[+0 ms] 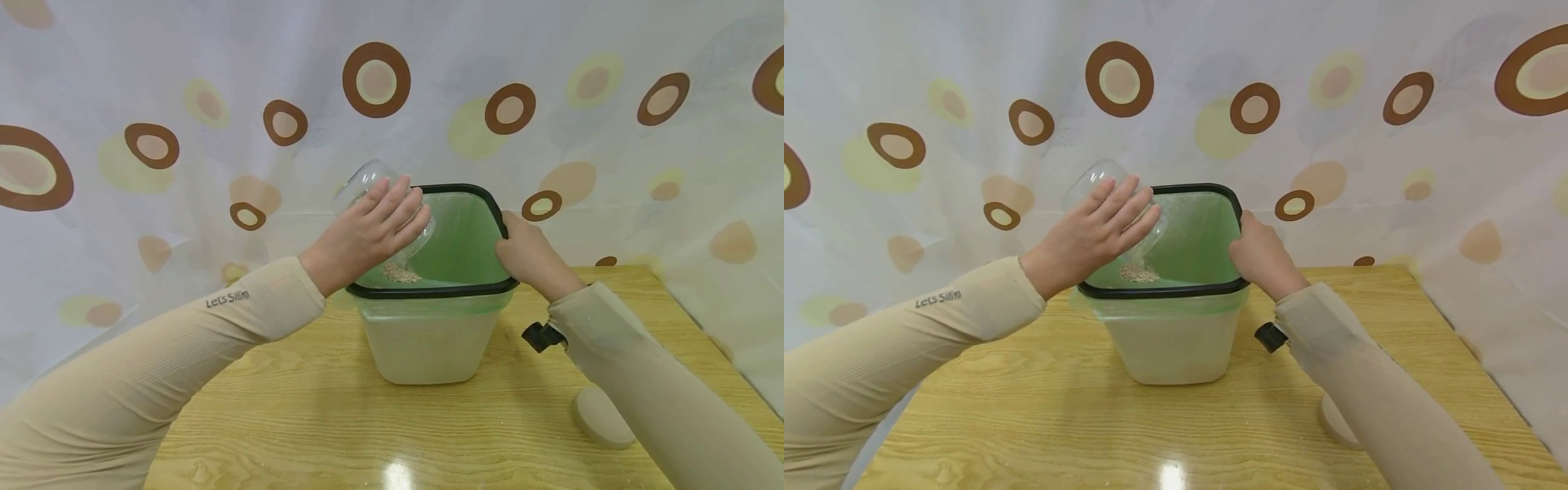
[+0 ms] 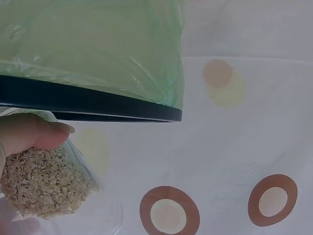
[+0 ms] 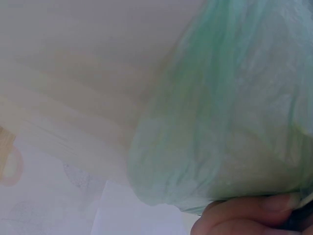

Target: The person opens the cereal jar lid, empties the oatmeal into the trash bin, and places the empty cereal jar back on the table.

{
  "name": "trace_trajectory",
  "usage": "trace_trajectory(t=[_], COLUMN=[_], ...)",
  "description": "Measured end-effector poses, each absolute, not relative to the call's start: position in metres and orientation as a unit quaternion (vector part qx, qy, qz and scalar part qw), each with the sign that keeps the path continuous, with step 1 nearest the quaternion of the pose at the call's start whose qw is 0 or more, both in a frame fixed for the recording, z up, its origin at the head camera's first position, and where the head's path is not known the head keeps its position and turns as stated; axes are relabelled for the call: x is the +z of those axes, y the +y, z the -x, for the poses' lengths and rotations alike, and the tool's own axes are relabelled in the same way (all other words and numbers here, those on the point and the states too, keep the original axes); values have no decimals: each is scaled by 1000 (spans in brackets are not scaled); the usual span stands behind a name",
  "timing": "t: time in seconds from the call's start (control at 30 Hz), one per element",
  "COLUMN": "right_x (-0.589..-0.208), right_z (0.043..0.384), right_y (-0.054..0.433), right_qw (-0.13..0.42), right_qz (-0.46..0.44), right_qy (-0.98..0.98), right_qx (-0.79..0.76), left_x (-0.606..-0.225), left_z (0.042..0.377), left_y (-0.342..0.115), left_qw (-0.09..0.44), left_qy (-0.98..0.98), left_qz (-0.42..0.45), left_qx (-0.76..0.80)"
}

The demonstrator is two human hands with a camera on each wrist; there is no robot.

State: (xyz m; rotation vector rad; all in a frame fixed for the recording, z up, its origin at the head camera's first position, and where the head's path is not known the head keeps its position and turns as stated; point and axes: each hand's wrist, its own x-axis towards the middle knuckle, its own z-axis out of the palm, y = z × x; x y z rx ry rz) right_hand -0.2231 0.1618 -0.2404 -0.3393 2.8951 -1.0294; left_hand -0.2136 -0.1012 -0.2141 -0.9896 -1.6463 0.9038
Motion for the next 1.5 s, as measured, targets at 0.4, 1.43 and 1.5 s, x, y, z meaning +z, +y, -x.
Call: trace_trajectory(t=[0.4, 1.43, 1.5], right_x=[-241, -239, -239], right_z=[224, 224, 223], right_y=[163, 161, 161], right_qw=[26, 30, 30], right_qz=[109, 109, 110], right_qy=[937, 934, 934], right_qx=[-330, -339, -339], left_x=[-214, -214, -214], left_z=[213, 213, 213], left_y=[-102, -100, -100], left_qw=[485, 478, 475], left_qy=[-677, -672, -672], left_qz=[414, 416, 417], left_qx=[366, 384, 386])
